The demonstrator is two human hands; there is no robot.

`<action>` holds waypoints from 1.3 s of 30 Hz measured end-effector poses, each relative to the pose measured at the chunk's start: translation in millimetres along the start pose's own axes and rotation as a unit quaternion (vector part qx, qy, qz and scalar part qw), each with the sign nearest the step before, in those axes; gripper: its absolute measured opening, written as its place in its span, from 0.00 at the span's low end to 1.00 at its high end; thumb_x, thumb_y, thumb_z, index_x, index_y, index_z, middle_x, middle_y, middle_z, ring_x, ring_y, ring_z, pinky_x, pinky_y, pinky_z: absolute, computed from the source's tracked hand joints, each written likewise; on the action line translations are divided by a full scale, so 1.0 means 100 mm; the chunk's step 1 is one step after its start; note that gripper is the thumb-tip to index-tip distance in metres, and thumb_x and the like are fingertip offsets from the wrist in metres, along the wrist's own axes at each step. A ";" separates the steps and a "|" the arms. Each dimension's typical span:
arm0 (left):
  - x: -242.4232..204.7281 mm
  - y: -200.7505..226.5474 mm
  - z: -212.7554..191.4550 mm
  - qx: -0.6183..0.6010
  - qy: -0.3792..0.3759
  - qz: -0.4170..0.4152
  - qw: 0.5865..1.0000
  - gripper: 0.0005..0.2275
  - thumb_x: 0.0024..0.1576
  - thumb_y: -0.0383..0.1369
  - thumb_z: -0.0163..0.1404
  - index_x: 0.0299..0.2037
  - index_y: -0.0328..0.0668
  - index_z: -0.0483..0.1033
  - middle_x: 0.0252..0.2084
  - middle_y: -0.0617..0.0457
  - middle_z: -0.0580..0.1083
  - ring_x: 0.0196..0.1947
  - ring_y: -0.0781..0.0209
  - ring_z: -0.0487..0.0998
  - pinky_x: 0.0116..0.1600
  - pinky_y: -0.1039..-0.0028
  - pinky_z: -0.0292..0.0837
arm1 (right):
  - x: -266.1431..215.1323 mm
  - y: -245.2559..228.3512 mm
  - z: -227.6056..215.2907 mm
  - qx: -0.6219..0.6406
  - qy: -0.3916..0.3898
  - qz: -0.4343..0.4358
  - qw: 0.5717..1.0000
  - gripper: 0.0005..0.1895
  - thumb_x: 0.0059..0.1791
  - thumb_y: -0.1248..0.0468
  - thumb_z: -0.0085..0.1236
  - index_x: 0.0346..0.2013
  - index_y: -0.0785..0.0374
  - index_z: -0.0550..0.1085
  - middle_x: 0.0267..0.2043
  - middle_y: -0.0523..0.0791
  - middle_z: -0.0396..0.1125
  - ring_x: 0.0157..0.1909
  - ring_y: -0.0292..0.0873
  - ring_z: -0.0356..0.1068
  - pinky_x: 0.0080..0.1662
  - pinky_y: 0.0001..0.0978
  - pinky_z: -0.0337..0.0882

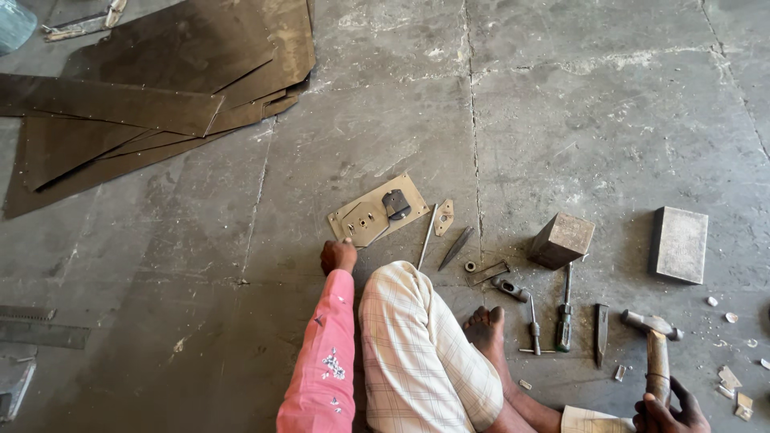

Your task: The person sits on the floor and assembles a metal lock mechanism. They use a hammer to tap small metal pins into a lock body placed on a wooden block, then insert the assembled lock into a metal plate and test the key. The person repeats this process for multiple units.

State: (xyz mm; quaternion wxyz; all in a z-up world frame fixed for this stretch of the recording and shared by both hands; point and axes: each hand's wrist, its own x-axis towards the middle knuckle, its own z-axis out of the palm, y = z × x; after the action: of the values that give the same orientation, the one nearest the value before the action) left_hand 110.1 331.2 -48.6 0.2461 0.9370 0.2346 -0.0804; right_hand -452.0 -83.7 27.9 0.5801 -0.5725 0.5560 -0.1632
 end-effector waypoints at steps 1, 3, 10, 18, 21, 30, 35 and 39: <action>0.05 0.03 -0.03 0.008 -0.020 0.007 1.000 0.23 0.55 0.49 0.58 0.46 0.34 0.80 0.50 0.36 0.78 0.50 0.38 0.78 0.52 0.54 0.76 | 0.02 -0.01 0.03 0.004 -0.002 -0.012 1.000 0.36 0.52 0.69 0.59 0.75 0.67 0.62 0.39 0.59 0.71 0.36 0.51 0.73 0.36 0.48 0.74; 0.14 0.08 -0.07 -0.081 -0.059 -0.036 0.994 0.21 0.52 0.46 0.62 0.44 0.32 0.82 0.46 0.37 0.80 0.43 0.43 0.81 0.48 0.57 0.78 | -0.01 0.03 0.05 0.011 -0.002 -0.032 0.999 0.37 0.51 0.70 0.59 0.75 0.67 0.62 0.40 0.57 0.71 0.37 0.50 0.73 0.36 0.46 0.74; 0.20 0.37 -0.06 -0.582 -0.180 -0.144 0.780 0.18 0.49 0.27 0.66 0.48 0.29 0.78 0.39 0.42 0.80 0.29 0.46 0.80 0.32 0.54 0.80 | -0.07 0.01 0.06 0.035 0.005 0.007 0.999 0.38 0.50 0.69 0.59 0.76 0.63 0.61 0.35 0.60 0.70 0.29 0.51 0.70 0.31 0.46 0.70; 0.16 0.68 0.24 -0.677 -0.083 -0.201 0.703 0.18 0.55 0.33 0.59 0.53 0.31 0.75 0.46 0.43 0.78 0.39 0.47 0.78 0.42 0.55 0.75 | -0.03 0.03 -0.04 -0.030 0.002 0.042 0.999 0.38 0.50 0.67 0.59 0.75 0.61 0.60 0.35 0.60 0.71 0.29 0.52 0.71 0.31 0.47 0.71; 0.17 0.74 0.14 -0.704 -0.089 -0.179 0.682 0.18 0.57 0.34 0.55 0.54 0.33 0.75 0.48 0.44 0.77 0.43 0.47 0.78 0.46 0.56 0.75 | 0.00 0.04 -0.02 -0.002 -0.007 0.053 0.999 0.39 0.49 0.66 0.58 0.76 0.58 0.60 0.35 0.60 0.71 0.29 0.51 0.71 0.29 0.47 0.71; -0.74 1.21 -0.97 -0.749 -0.319 -0.009 0.580 0.19 0.60 0.39 0.44 0.58 0.37 0.73 0.57 0.46 0.75 0.54 0.48 0.78 0.59 0.56 0.74 | -0.53 -0.60 0.14 -0.506 0.133 -0.380 0.763 0.38 0.38 0.58 0.68 0.62 0.62 0.68 0.52 0.59 0.71 0.53 0.63 0.71 0.53 0.48 0.70; -2.38 1.18 -1.04 -0.638 -0.501 0.065 0.582 0.18 0.60 0.34 0.41 0.57 0.36 0.75 0.55 0.46 0.76 0.53 0.52 0.77 0.59 0.62 0.72 | -1.15 -1.27 0.57 -0.032 -0.171 -0.229 0.958 0.23 0.52 0.63 0.55 0.62 0.66 0.70 0.52 0.49 0.75 0.52 0.44 0.73 0.53 0.36 0.73; -3.41 0.65 -0.63 -0.504 -0.507 0.226 0.662 0.15 0.68 0.33 0.45 0.59 0.29 0.74 0.55 0.44 0.75 0.53 0.57 0.74 0.61 0.67 0.69 | -1.43 -1.43 0.65 0.095 -0.286 -0.116 0.946 0.23 0.52 0.63 0.55 0.61 0.66 0.69 0.48 0.45 0.73 0.47 0.38 0.71 0.47 0.33 0.74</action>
State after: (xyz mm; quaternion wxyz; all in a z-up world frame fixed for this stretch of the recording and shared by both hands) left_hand -155.6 176.1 124.3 0.7724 0.5082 -0.1406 -0.3541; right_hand -381.1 24.1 196.5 0.7439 -0.5974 0.2784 -0.1106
